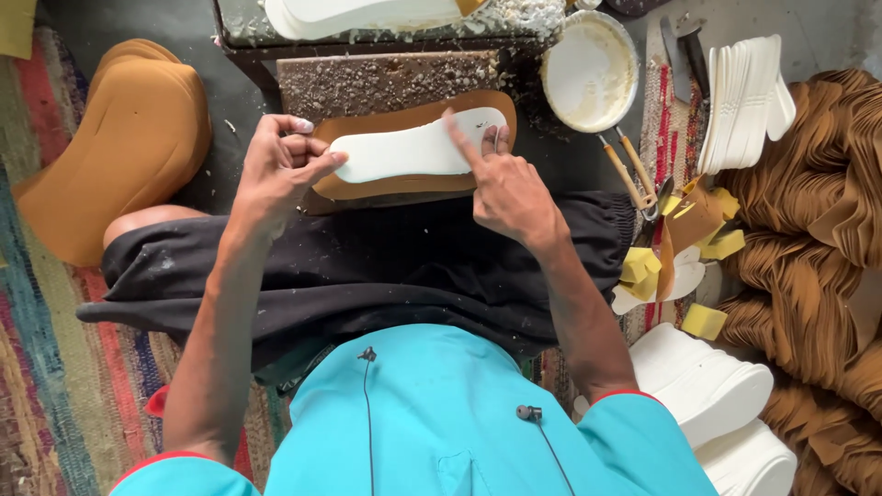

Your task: The person applies adhesive to shoe insoles and outsoles using a sponge applicator in preparation for bonding.

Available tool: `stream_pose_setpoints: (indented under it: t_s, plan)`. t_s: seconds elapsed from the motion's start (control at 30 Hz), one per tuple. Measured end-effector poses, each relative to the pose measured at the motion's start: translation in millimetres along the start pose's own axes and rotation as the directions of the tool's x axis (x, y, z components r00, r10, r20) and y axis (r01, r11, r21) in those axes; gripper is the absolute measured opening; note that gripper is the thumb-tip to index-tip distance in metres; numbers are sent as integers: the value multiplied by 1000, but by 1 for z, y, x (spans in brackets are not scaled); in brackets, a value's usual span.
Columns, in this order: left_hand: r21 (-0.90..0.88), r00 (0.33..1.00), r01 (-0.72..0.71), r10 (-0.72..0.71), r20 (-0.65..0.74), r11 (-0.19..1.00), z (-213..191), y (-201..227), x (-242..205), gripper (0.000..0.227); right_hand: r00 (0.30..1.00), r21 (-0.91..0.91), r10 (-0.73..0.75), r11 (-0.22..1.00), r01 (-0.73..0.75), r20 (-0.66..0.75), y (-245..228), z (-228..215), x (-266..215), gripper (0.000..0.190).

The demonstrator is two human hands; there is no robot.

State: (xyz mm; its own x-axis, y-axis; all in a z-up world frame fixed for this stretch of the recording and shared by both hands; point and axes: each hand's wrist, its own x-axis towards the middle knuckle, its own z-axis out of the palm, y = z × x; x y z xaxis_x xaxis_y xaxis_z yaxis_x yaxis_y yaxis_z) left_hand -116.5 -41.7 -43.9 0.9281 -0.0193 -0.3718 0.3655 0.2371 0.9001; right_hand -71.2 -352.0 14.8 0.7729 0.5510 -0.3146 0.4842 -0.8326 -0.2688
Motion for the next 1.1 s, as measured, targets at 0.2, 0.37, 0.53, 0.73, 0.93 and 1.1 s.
stream_pose_setpoints:
  t_s: [0.2,0.37,0.53,0.73,0.93,1.1]
  plan:
    - [123,997,-73,74,-1,990,-24,-52,10,53,989,-95,-105,991,95,-104,-5,11,-7,103]
    - [189,997,-57,66,-41,980,-20,-36,7,52,995,-94,-59,994,52,-76,-8,19,-6,99]
    - [201,994,-87,98,-42,976,-21,-41,4,49,995,-95,-54,994,46,-79,-11,20,-9,98]
    - [404,984,-149,176,-31,903,-11,-18,-9,45,996,-85,-32,996,24,-89,-12,25,-10,98]
    - [426,983,-152,182,-31,892,-11,-15,-9,45,995,-80,-7,997,0,-97,-16,26,-12,100]
    - [375,989,-44,95,-116,926,-1,-1,-11,47,993,-63,26,997,-33,-115,-18,28,-11,96]
